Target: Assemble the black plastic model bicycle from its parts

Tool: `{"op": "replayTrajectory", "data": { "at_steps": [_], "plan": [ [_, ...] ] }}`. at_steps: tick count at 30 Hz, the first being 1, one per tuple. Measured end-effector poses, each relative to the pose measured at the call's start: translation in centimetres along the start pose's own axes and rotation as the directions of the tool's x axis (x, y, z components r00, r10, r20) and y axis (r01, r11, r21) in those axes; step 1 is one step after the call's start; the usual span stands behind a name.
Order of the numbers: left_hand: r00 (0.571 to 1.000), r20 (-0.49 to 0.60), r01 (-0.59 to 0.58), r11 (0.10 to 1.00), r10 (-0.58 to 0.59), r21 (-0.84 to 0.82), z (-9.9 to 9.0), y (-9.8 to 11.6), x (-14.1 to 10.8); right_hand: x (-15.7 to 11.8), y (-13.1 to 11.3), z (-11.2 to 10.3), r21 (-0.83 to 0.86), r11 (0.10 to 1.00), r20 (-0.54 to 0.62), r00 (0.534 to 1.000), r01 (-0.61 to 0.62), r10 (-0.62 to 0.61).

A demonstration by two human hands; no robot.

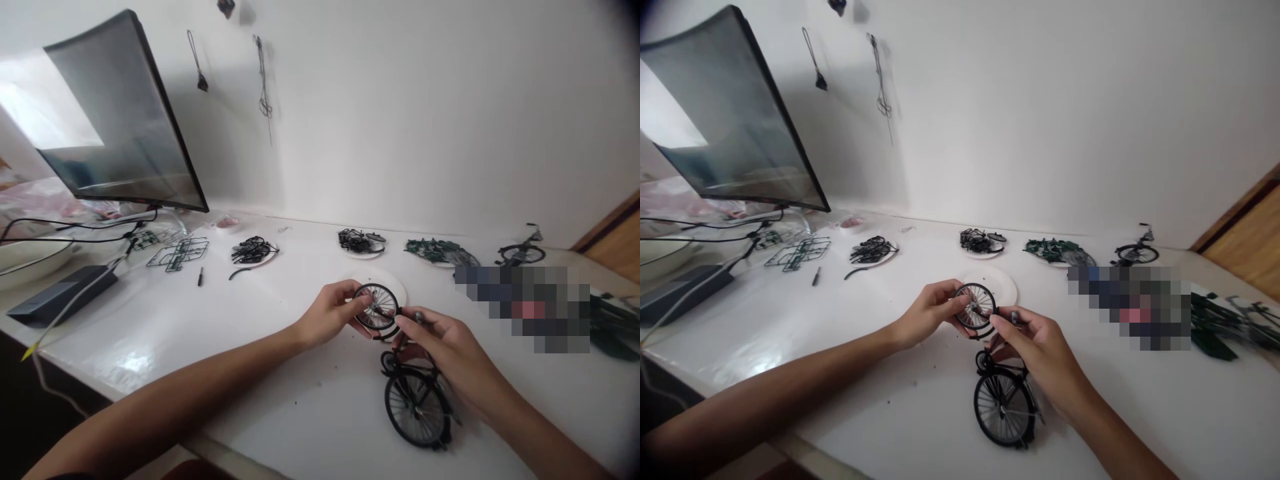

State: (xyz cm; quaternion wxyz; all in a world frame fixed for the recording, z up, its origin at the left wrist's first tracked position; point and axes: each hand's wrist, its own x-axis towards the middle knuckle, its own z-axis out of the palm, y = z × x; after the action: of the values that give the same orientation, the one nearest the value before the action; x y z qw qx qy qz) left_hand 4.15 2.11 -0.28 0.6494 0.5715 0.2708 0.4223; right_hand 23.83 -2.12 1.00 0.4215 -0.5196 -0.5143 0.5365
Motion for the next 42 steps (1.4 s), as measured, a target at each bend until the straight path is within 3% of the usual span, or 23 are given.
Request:
{"op": "replayTrajectory", "data": {
  "at_steps": [9,26,35,42],
  "plan": [
    [0.999,0.001,-0.038,0.999,0.038,0.016,-0.3,0.0,-0.1,0.1,0.3,-0.3,-0.047,0.996,0.013,0.998,0.07,-0.069],
    [1.0,0.007,-0.01,0.999,0.01,0.047,0.0,-0.4,-0.4,-0.4,0.2,-0.4,-0.035,0.997,0.026,0.997,-0.075,0.076],
    [1.0,-0.029,0.004,1.0,-0.003,0.021,0.5,-0.6,-0.5,-0.2,0.5,-0.5,-0.054,0.996,0.015,0.998,-0.067,0.068],
    [1.0,0.0,0.027,1.0,-0.027,0.015,1.0,-0.6,-0.9,-0.3,0.8,-0.7,-0.028,0.996,0.188,0.978,-0.087,0.091]
  ]
}}
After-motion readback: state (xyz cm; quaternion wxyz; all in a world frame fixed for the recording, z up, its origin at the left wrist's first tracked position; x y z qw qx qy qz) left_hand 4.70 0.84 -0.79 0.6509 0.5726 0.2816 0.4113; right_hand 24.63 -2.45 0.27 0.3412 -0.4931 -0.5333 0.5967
